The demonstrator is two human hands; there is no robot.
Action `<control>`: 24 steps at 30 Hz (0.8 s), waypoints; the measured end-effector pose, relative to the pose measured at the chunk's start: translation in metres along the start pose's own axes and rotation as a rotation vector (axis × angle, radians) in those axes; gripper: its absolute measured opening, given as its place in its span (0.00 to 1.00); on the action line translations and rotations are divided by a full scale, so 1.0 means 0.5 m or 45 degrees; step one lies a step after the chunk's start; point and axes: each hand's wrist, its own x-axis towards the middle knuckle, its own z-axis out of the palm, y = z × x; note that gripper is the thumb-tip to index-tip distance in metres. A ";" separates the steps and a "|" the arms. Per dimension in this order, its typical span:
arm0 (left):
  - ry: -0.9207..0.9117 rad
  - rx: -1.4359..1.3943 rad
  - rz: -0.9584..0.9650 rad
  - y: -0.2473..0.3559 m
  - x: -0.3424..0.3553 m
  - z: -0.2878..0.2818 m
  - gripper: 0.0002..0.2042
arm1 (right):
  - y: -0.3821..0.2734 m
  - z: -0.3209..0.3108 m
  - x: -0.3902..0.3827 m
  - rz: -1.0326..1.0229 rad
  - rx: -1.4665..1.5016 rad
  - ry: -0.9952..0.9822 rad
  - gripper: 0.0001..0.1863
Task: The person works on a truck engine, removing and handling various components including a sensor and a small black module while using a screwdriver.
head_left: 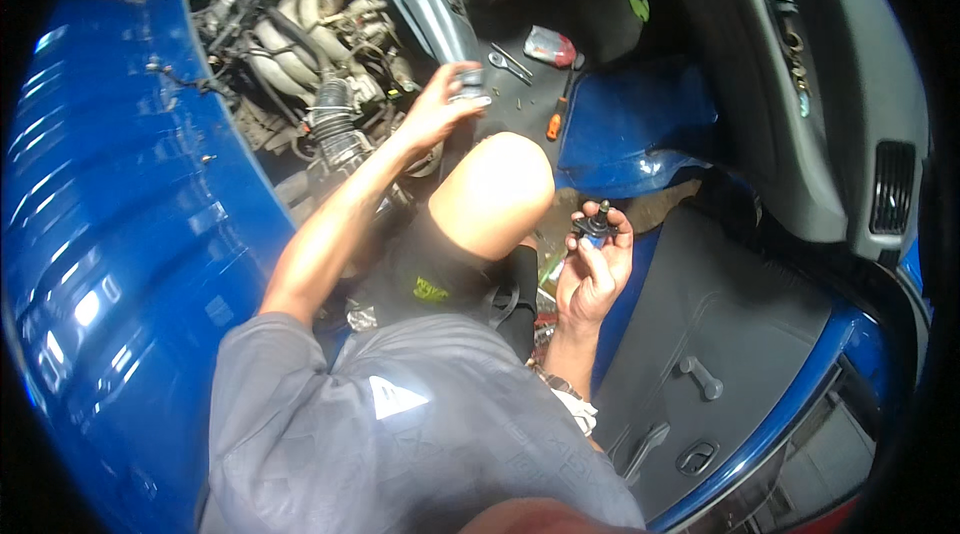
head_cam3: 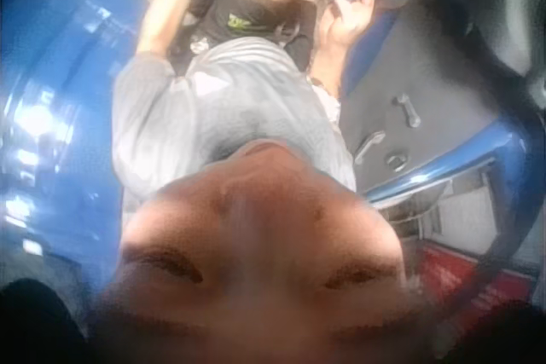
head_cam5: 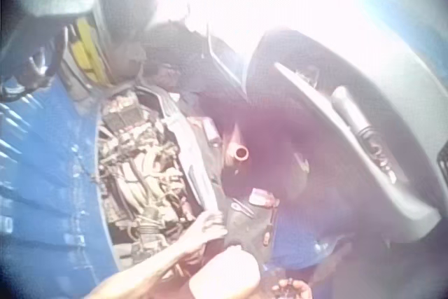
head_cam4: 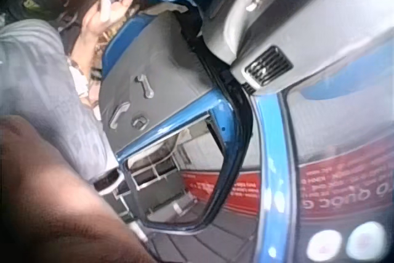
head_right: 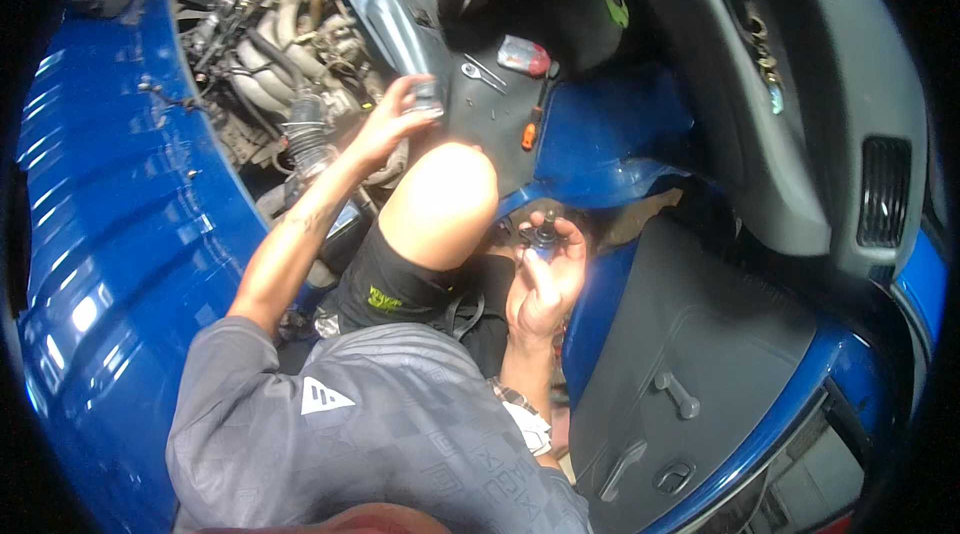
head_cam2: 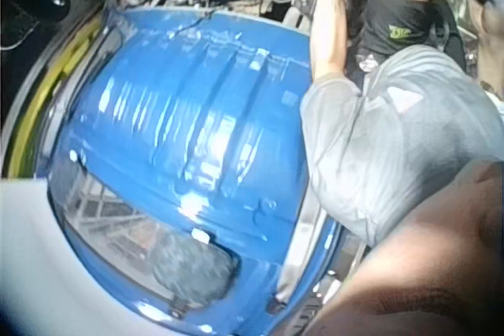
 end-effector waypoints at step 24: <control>-2.278 0.261 -0.476 -0.253 0.033 0.244 0.31 | 0.093 -0.266 0.251 -0.154 -0.092 0.282 0.23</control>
